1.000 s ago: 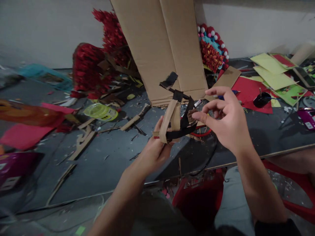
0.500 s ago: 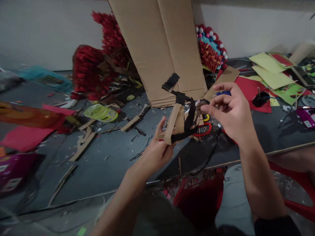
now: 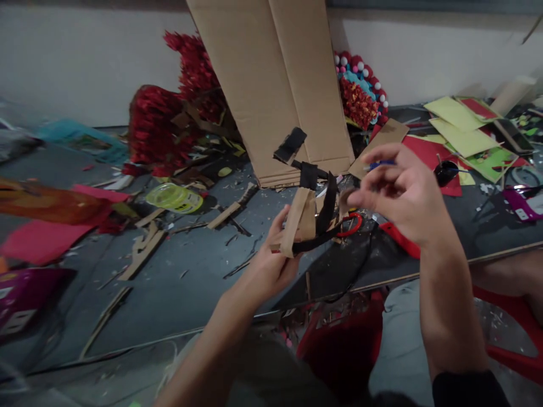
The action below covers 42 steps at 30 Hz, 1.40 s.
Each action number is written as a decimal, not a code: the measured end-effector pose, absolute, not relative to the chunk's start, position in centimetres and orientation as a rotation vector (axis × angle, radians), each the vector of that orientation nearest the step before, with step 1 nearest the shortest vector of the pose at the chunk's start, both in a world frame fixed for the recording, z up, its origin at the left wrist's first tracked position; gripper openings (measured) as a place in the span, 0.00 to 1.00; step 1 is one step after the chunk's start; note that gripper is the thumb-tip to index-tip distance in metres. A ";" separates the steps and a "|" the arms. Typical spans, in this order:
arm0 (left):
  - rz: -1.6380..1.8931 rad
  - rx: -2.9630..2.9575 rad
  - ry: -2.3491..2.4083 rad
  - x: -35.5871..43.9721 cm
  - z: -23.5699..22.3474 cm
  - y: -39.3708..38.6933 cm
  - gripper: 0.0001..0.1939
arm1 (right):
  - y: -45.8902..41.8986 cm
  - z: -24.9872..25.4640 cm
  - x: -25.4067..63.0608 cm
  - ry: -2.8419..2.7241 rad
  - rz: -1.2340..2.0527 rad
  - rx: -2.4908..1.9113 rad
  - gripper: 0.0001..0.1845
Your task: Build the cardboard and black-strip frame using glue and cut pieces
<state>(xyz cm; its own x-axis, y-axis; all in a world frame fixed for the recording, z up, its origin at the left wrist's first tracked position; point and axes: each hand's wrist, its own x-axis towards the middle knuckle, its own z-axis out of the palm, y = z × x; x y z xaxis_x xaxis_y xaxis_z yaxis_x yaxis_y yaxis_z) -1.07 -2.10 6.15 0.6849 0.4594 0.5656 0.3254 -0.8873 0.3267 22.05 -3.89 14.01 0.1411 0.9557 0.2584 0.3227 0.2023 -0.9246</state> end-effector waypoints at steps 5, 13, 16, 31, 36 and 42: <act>1.060 2.733 0.525 -0.4 6.6 -2.7 0.17 | -2.6 12.9 21.7 -1.310 0.516 -1.454 0.24; 1.042 2.705 0.607 -0.3 6.0 -2.1 0.15 | -3.6 14.0 22.7 -1.276 0.771 -1.315 0.27; 1.030 2.720 0.571 0.0 5.8 -2.3 0.15 | -3.0 12.7 22.5 -1.395 0.795 -1.416 0.25; 1.108 2.857 0.529 0.0 6.2 -2.7 0.13 | -3.3 13.3 21.7 -1.217 0.727 -1.304 0.23; 1.088 2.883 0.514 0.1 6.2 -2.7 0.11 | -3.2 13.1 22.3 -1.184 0.532 -1.364 0.22; 1.136 2.862 0.530 0.3 6.0 -2.7 0.11 | -4.7 14.4 22.0 -1.228 0.514 -1.341 0.20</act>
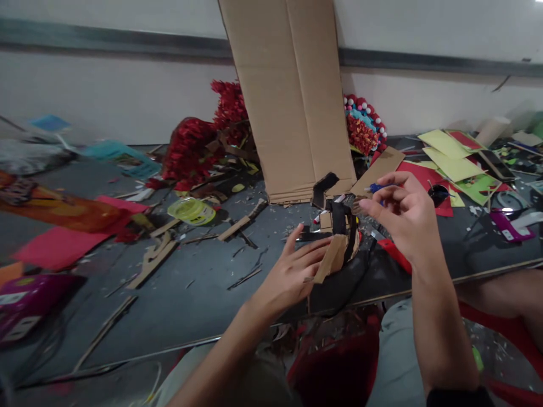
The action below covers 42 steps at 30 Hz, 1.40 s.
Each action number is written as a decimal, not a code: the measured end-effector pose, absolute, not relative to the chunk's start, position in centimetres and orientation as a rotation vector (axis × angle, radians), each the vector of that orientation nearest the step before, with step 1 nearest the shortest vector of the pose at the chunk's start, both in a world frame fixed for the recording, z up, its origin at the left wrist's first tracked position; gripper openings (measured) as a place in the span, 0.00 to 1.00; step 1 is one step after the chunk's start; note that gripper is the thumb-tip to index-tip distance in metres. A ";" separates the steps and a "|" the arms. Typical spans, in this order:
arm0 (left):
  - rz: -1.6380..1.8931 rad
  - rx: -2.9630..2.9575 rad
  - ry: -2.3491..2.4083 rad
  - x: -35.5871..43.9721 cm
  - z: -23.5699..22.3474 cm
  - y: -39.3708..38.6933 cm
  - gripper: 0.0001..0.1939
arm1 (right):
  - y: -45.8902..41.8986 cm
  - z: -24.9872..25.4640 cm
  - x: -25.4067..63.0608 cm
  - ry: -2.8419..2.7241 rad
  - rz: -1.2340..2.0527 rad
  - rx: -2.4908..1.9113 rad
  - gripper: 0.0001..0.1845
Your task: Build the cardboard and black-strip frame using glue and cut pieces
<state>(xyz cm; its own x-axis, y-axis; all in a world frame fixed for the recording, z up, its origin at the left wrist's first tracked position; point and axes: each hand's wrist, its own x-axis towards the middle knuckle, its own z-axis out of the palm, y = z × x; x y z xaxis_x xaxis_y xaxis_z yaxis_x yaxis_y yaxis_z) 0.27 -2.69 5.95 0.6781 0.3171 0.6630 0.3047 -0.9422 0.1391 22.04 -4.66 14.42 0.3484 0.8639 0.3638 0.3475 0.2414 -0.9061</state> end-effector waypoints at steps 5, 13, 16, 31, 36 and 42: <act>1.168 2.861 0.519 0.5 6.2 -2.8 0.10 | -5.1 14.7 20.9 -1.264 0.383 -1.392 0.16; 1.120 2.856 0.535 0.5 6.1 -2.9 0.12 | -5.2 14.6 20.1 -1.321 0.225 -1.395 0.12; 1.117 2.861 0.525 0.4 6.1 -2.9 0.13 | -5.4 14.8 20.2 -1.314 0.251 -1.391 0.12; 1.098 2.833 0.523 0.3 5.9 -2.9 0.13 | -4.8 14.2 19.9 -1.215 0.337 -1.258 0.15; 1.121 2.801 0.494 0.4 5.9 -2.8 0.12 | -4.1 13.8 20.3 -1.239 0.466 -1.324 0.17; 1.185 2.339 0.588 -0.2 4.1 -2.8 0.13 | -3.6 13.4 20.8 -1.117 0.255 -1.242 0.17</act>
<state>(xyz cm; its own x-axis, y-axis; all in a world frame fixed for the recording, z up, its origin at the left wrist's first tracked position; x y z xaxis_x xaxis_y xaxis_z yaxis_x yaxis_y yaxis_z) -0.15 -2.80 4.06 0.5398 0.5551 0.6329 0.1678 -0.8077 0.5652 20.80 -3.61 13.42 0.4856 0.6935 0.5322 0.3933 0.3703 -0.8415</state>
